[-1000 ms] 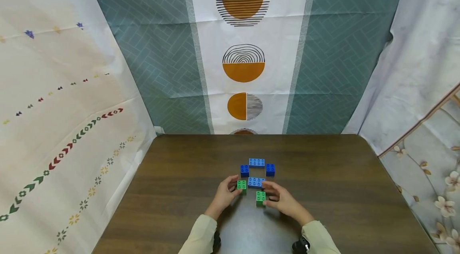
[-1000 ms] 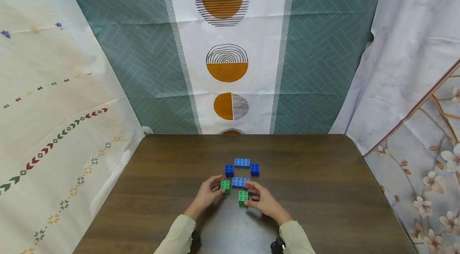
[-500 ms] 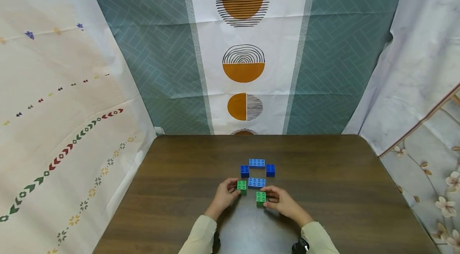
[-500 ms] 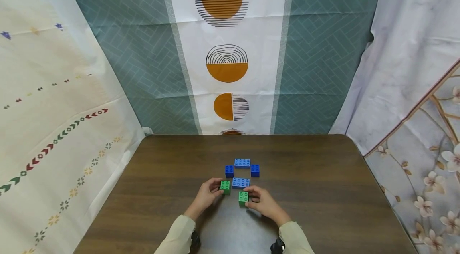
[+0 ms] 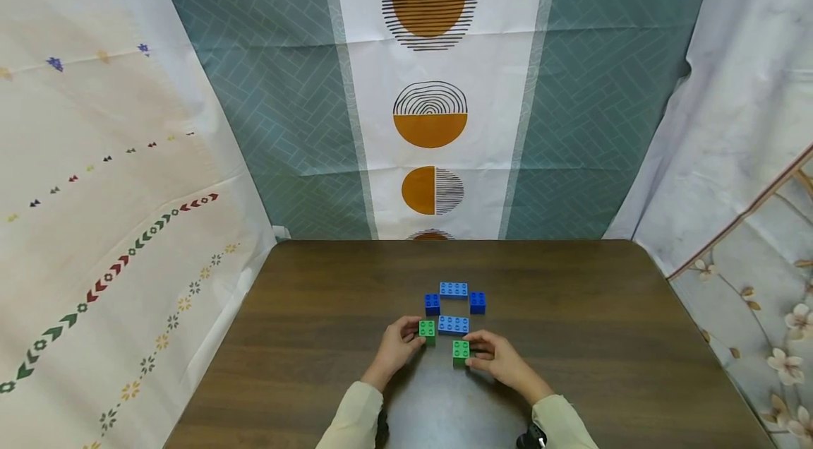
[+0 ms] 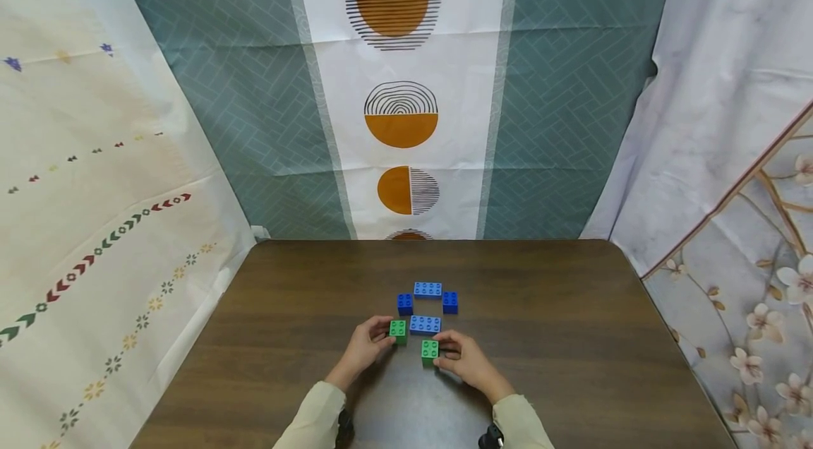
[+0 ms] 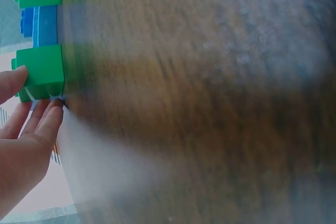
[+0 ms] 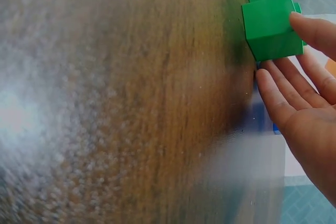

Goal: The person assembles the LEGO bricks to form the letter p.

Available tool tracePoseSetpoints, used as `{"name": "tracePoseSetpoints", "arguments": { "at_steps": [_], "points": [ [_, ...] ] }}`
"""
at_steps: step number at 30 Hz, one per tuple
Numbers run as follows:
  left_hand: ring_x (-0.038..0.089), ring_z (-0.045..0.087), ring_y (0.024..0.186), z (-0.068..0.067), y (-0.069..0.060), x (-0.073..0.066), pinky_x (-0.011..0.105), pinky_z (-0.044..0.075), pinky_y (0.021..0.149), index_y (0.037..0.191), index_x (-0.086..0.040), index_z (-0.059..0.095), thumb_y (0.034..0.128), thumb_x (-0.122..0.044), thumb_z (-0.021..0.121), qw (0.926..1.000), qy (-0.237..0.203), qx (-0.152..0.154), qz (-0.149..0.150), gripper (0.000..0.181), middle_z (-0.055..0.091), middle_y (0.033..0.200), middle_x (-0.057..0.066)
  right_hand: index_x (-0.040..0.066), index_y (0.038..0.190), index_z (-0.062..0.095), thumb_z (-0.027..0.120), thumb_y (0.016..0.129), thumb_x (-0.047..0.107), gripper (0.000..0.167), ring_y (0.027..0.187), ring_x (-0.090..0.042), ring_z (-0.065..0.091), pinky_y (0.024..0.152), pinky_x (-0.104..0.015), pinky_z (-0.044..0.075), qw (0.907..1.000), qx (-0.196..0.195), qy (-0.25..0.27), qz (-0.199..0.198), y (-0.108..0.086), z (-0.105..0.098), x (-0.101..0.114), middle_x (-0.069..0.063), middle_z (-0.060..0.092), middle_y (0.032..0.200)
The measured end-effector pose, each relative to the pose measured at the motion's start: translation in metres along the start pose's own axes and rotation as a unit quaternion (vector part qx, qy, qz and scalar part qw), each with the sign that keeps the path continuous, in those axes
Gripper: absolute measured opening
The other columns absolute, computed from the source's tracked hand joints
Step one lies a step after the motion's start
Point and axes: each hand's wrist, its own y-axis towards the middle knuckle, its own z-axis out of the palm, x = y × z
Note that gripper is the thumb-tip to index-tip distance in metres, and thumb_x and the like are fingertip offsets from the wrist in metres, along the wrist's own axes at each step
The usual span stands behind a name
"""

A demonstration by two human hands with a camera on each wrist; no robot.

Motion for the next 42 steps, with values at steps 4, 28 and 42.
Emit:
{"name": "tracePoseSetpoints", "arguments": {
  "at_steps": [4,28,42],
  "points": [
    [0.041,0.057,0.111,0.000,-0.002,-0.005,0.050,0.047,0.096,0.119,0.010,0.058,0.0846,0.011,0.065,1.0000,-0.004,-0.001,-0.001,0.035,0.061,0.115,0.026,-0.009,0.119,0.055,0.072,0.085,0.001,0.040,0.109,-0.042,0.057,0.088,-0.034,0.054,1.0000,-0.002,0.007,-0.001,-0.001,0.000,0.001,-0.028,0.057,0.118],
    [0.041,0.057,0.110,0.000,0.001,0.003,0.049,0.049,0.094,0.119,0.010,0.057,0.0852,0.011,0.065,0.9997,-0.022,0.001,-0.001,0.035,0.060,0.115,0.027,-0.003,0.120,0.058,0.070,0.087,0.006,0.037,0.111,-0.040,0.058,0.087,-0.038,0.055,0.9996,-0.014,-0.025,0.008,0.012,0.008,0.002,-0.023,0.058,0.121],
    [0.035,0.059,0.110,-0.002,-0.002,-0.005,0.041,0.050,0.095,0.118,0.004,0.060,0.0866,0.005,0.067,0.9999,-0.012,-0.004,-0.006,0.032,0.063,0.114,0.019,-0.005,0.122,0.057,0.069,0.089,0.007,0.037,0.111,-0.040,0.058,0.086,-0.037,0.055,0.9995,-0.019,-0.024,0.004,0.012,0.012,0.000,-0.023,0.058,0.121]
  ]
}}
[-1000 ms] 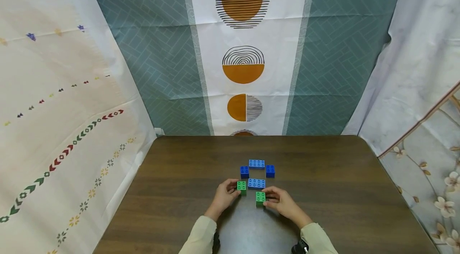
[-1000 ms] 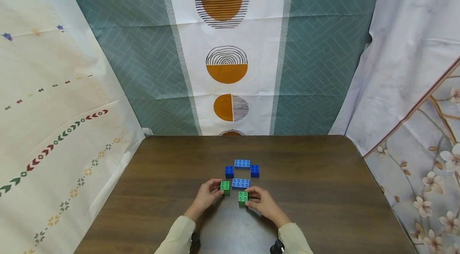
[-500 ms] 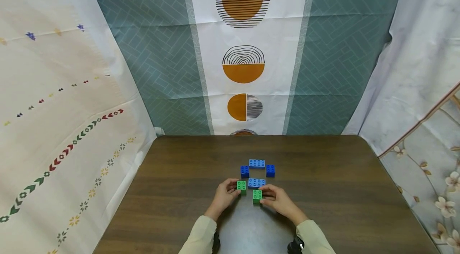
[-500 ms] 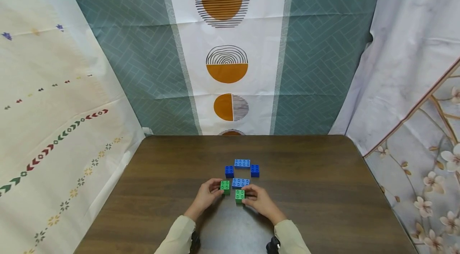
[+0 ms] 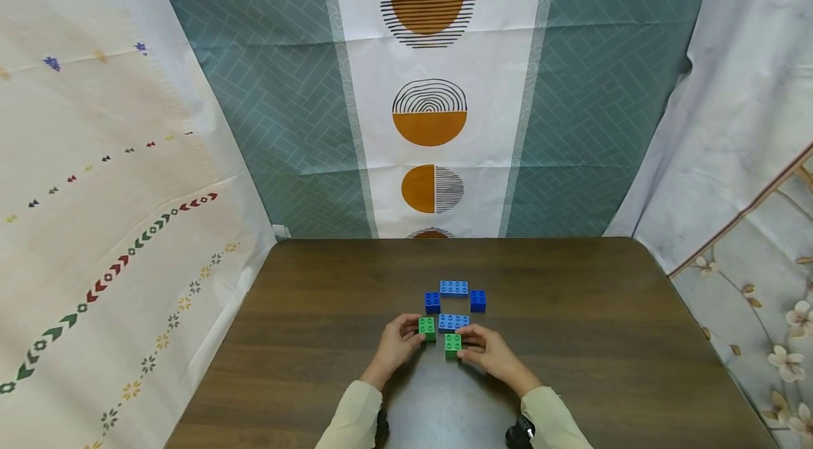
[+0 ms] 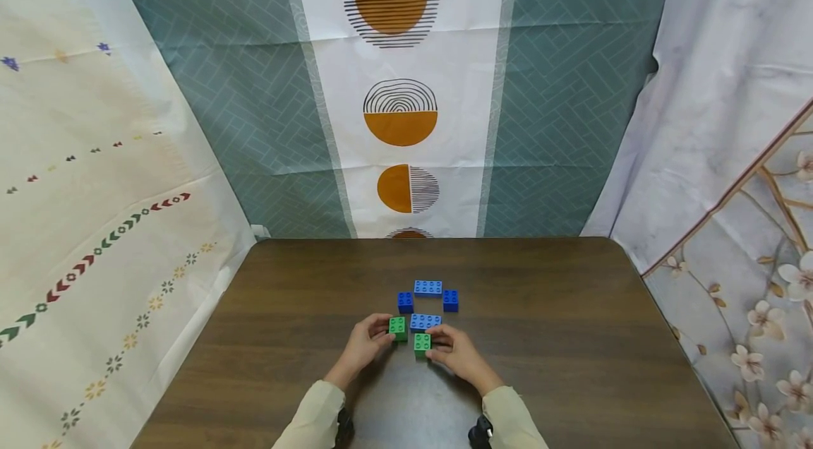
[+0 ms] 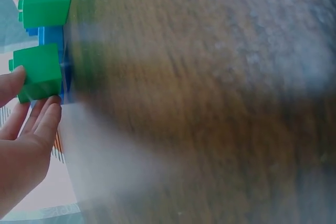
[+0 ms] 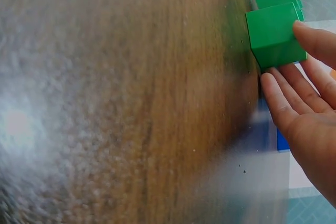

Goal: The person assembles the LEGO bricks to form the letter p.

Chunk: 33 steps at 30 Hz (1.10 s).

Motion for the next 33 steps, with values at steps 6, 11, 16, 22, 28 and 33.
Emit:
{"name": "tracePoseSetpoints", "arguments": {
  "at_steps": [6,11,16,22,28,33],
  "points": [
    [0.039,0.058,0.111,0.000,0.001,-0.004,0.046,0.049,0.094,0.118,0.007,0.058,0.0867,0.008,0.065,0.9998,-0.016,-0.002,0.011,0.032,0.061,0.115,0.024,-0.006,0.122,0.056,0.069,0.088,0.007,0.039,0.111,-0.041,0.057,0.087,-0.037,0.055,0.9999,-0.004,0.010,-0.008,0.000,0.001,0.000,-0.024,0.058,0.121],
    [0.041,0.057,0.112,0.000,0.000,-0.008,0.044,0.050,0.094,0.116,0.009,0.058,0.0870,0.005,0.066,0.9989,-0.032,0.002,0.034,0.031,0.060,0.117,0.027,-0.007,0.122,0.055,0.067,0.088,0.002,0.036,0.112,-0.043,0.056,0.086,-0.035,0.055,0.9997,-0.002,0.024,-0.008,0.000,0.001,0.000,-0.026,0.057,0.121],
    [0.032,0.059,0.115,0.000,-0.004,-0.009,0.034,0.051,0.093,0.118,0.001,0.060,0.0893,-0.011,0.069,0.9951,-0.053,0.025,0.080,0.032,0.062,0.121,0.018,-0.010,0.121,0.054,0.065,0.089,-0.003,0.035,0.111,-0.047,0.055,0.084,-0.037,0.056,0.9995,0.002,0.031,0.004,-0.005,0.001,0.017,-0.029,0.057,0.119],
    [0.030,0.059,0.113,0.002,-0.008,-0.016,0.033,0.051,0.094,0.118,0.000,0.059,0.0904,-0.009,0.067,0.9922,-0.077,0.056,0.080,0.030,0.063,0.119,0.017,-0.009,0.123,0.053,0.066,0.089,0.001,0.038,0.112,-0.045,0.056,0.084,-0.037,0.056,0.9995,0.006,0.028,0.015,-0.003,0.001,0.011,-0.028,0.057,0.121],
    [0.036,0.057,0.114,0.005,-0.012,-0.034,0.031,0.051,0.095,0.118,0.005,0.058,0.0888,0.003,0.065,0.9926,-0.088,0.067,0.051,0.030,0.061,0.119,0.023,-0.007,0.125,0.053,0.069,0.089,0.007,0.042,0.113,-0.043,0.056,0.087,-0.039,0.055,0.9991,0.006,0.040,0.012,-0.001,0.000,0.002,-0.027,0.056,0.123],
    [0.030,0.059,0.113,0.013,-0.007,-0.018,0.033,0.051,0.094,0.121,0.001,0.058,0.0892,0.000,0.066,0.9922,-0.077,0.078,0.060,0.033,0.062,0.119,0.019,-0.007,0.125,0.053,0.070,0.089,0.008,0.042,0.111,-0.039,0.058,0.088,-0.038,0.054,0.9994,0.003,0.030,0.015,-0.001,0.001,0.001,-0.025,0.058,0.122]
  ]
}}
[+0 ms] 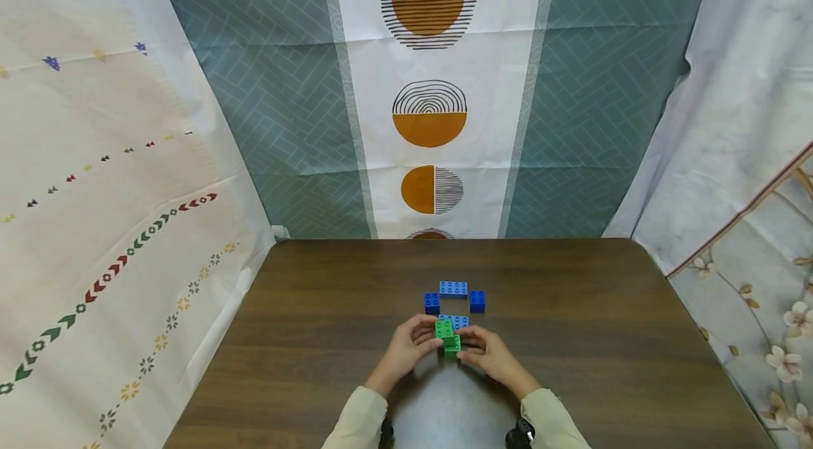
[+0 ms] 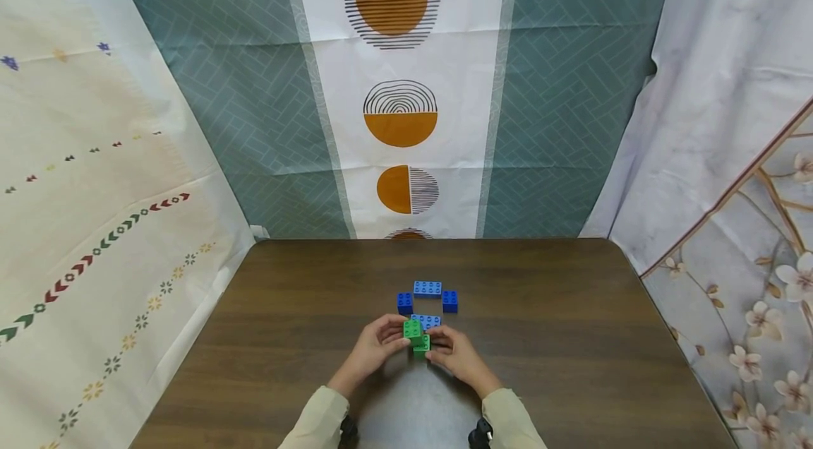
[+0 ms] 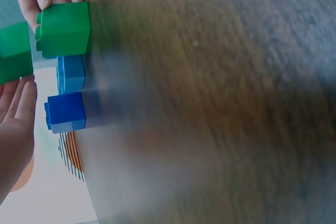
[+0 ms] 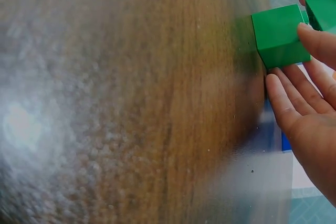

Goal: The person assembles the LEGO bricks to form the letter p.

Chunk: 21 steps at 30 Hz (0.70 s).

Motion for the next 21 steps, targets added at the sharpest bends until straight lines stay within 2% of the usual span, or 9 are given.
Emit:
{"name": "tracePoseSetpoints", "arguments": {
  "at_steps": [7,13,21],
  "points": [
    [0.032,0.058,0.113,0.0031,-0.0018,0.0008,0.040,0.050,0.096,0.125,0.004,0.058,0.0889,-0.002,0.067,0.9998,0.007,0.017,0.003,0.038,0.061,0.120,0.019,-0.009,0.123,0.053,0.070,0.088,0.006,0.042,0.109,-0.038,0.059,0.088,-0.037,0.054,0.9999,-0.003,0.003,-0.010,0.0003,0.0011,-0.0009,-0.024,0.059,0.118],
    [0.028,0.058,0.114,0.0047,0.0008,0.0009,0.036,0.050,0.097,0.124,-0.001,0.060,0.0894,-0.002,0.066,0.9996,0.016,0.022,-0.011,0.036,0.062,0.120,0.014,-0.009,0.124,0.053,0.069,0.088,0.006,0.042,0.109,-0.037,0.059,0.088,-0.036,0.054,0.9999,-0.004,0.001,-0.010,-0.0003,0.0007,0.0003,-0.024,0.059,0.118],
    [0.026,0.060,0.111,0.0064,0.0023,0.0002,0.031,0.051,0.094,0.123,-0.002,0.060,0.0889,-0.001,0.066,0.9986,0.042,0.031,0.010,0.034,0.063,0.118,0.011,-0.010,0.123,0.053,0.067,0.088,0.000,0.039,0.110,-0.041,0.058,0.088,-0.037,0.054,0.9999,-0.007,0.006,-0.004,0.0025,0.0004,-0.0029,-0.026,0.059,0.117]
  ]
}}
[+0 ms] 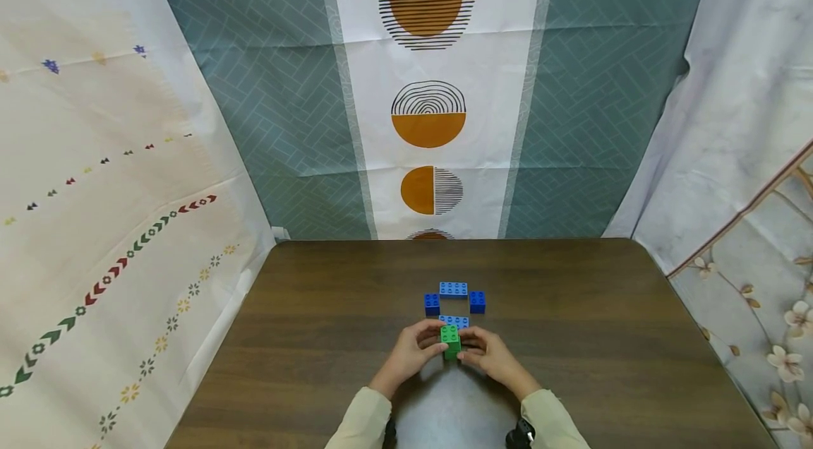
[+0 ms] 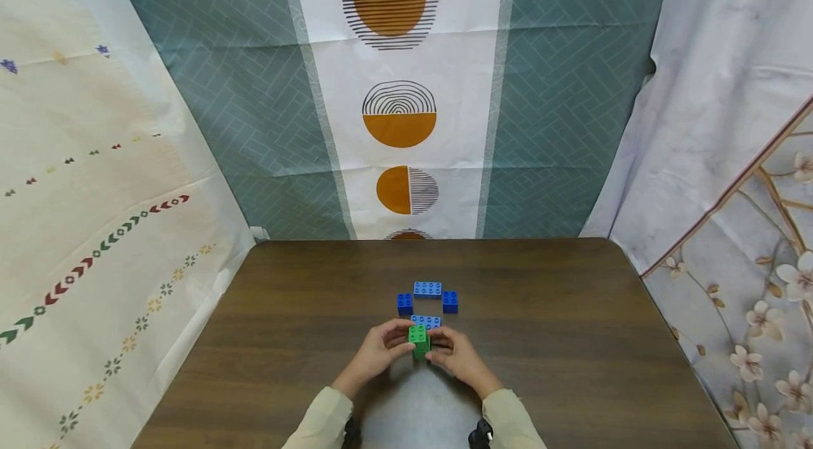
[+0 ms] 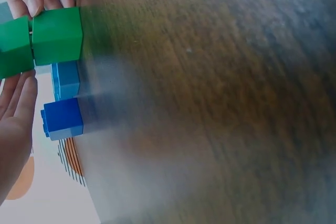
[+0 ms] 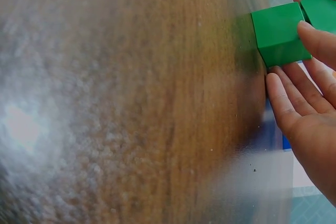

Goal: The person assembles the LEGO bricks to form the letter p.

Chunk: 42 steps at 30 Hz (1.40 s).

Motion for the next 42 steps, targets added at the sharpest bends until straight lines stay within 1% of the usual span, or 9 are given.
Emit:
{"name": "tracePoseSetpoints", "arguments": {
  "at_steps": [3,12,17,25,27,31,34,36,42],
  "points": [
    [0.028,0.060,0.110,0.000,0.000,0.001,0.033,0.051,0.094,0.123,-0.003,0.060,0.0889,0.000,0.066,0.9998,0.012,0.000,0.013,0.035,0.063,0.117,0.012,-0.009,0.123,0.053,0.067,0.088,0.000,0.039,0.111,-0.042,0.057,0.088,-0.038,0.054,1.0000,-0.001,-0.001,0.001,0.000,0.000,-0.001,-0.025,0.059,0.118],
    [0.022,0.063,0.106,-0.002,0.000,-0.003,0.029,0.052,0.092,0.120,-0.008,0.062,0.0881,-0.009,0.070,0.9941,0.099,0.001,0.043,0.033,0.065,0.114,0.007,-0.008,0.123,0.054,0.071,0.087,0.006,0.043,0.109,-0.039,0.059,0.088,-0.038,0.054,1.0000,-0.001,-0.003,-0.002,-0.002,-0.001,0.004,-0.023,0.060,0.118],
    [0.021,0.064,0.105,-0.003,0.001,-0.002,0.028,0.052,0.091,0.120,-0.008,0.063,0.0880,-0.009,0.070,0.9919,0.116,0.003,0.051,0.033,0.065,0.114,0.007,-0.008,0.123,0.054,0.071,0.087,0.006,0.043,0.109,-0.038,0.059,0.088,-0.039,0.054,1.0000,-0.004,-0.006,-0.006,-0.002,-0.001,0.002,-0.023,0.059,0.119],
    [0.028,0.063,0.105,-0.002,0.004,0.001,0.036,0.054,0.090,0.119,-0.005,0.062,0.0868,-0.002,0.069,0.9902,0.131,0.008,0.048,0.033,0.064,0.114,0.011,-0.010,0.123,0.054,0.070,0.087,0.003,0.042,0.108,-0.039,0.059,0.087,-0.037,0.054,1.0000,-0.006,-0.004,0.006,-0.001,-0.001,0.002,-0.025,0.060,0.118],
    [0.028,0.063,0.106,-0.003,0.005,-0.001,0.033,0.054,0.090,0.119,-0.005,0.063,0.0871,-0.003,0.069,0.9890,0.140,0.014,0.046,0.033,0.064,0.115,0.010,-0.012,0.122,0.053,0.069,0.087,0.000,0.040,0.108,-0.042,0.058,0.087,-0.038,0.054,1.0000,-0.004,-0.003,0.005,-0.002,0.000,0.007,-0.027,0.059,0.117],
    [0.025,0.063,0.107,-0.005,0.005,-0.004,0.028,0.053,0.090,0.120,-0.008,0.063,0.0887,-0.011,0.070,0.9875,0.148,0.027,0.048,0.032,0.063,0.117,0.006,-0.015,0.121,0.053,0.067,0.087,-0.002,0.038,0.108,-0.045,0.057,0.087,-0.038,0.054,1.0000,-0.001,-0.003,0.000,-0.009,0.000,0.029,-0.030,0.058,0.116],
    [0.024,0.063,0.107,-0.007,0.005,-0.004,0.029,0.052,0.091,0.121,-0.009,0.063,0.0896,-0.014,0.069,0.9870,0.149,0.033,0.052,0.032,0.063,0.117,0.006,-0.015,0.120,0.054,0.067,0.087,-0.002,0.038,0.108,-0.045,0.057,0.087,-0.037,0.054,1.0000,0.001,-0.007,0.002,-0.013,0.000,0.041,-0.030,0.059,0.116],
    [0.024,0.063,0.108,-0.007,0.005,-0.004,0.031,0.053,0.091,0.121,-0.009,0.063,0.0901,-0.014,0.069,0.9861,0.153,0.036,0.054,0.032,0.063,0.117,0.006,-0.015,0.121,0.053,0.067,0.087,-0.002,0.038,0.108,-0.045,0.057,0.087,-0.038,0.054,1.0000,0.002,-0.006,0.005,-0.012,0.000,0.039,-0.030,0.058,0.116],
    [0.023,0.063,0.109,-0.006,0.006,-0.006,0.029,0.052,0.091,0.123,-0.010,0.062,0.0913,-0.016,0.068,0.9827,0.173,0.046,0.046,0.033,0.062,0.119,0.004,-0.011,0.122,0.055,0.069,0.087,0.000,0.040,0.107,-0.039,0.060,0.086,-0.036,0.055,0.9999,-0.004,-0.007,0.011,-0.003,-0.001,0.009,-0.025,0.060,0.117]
  ]
}}
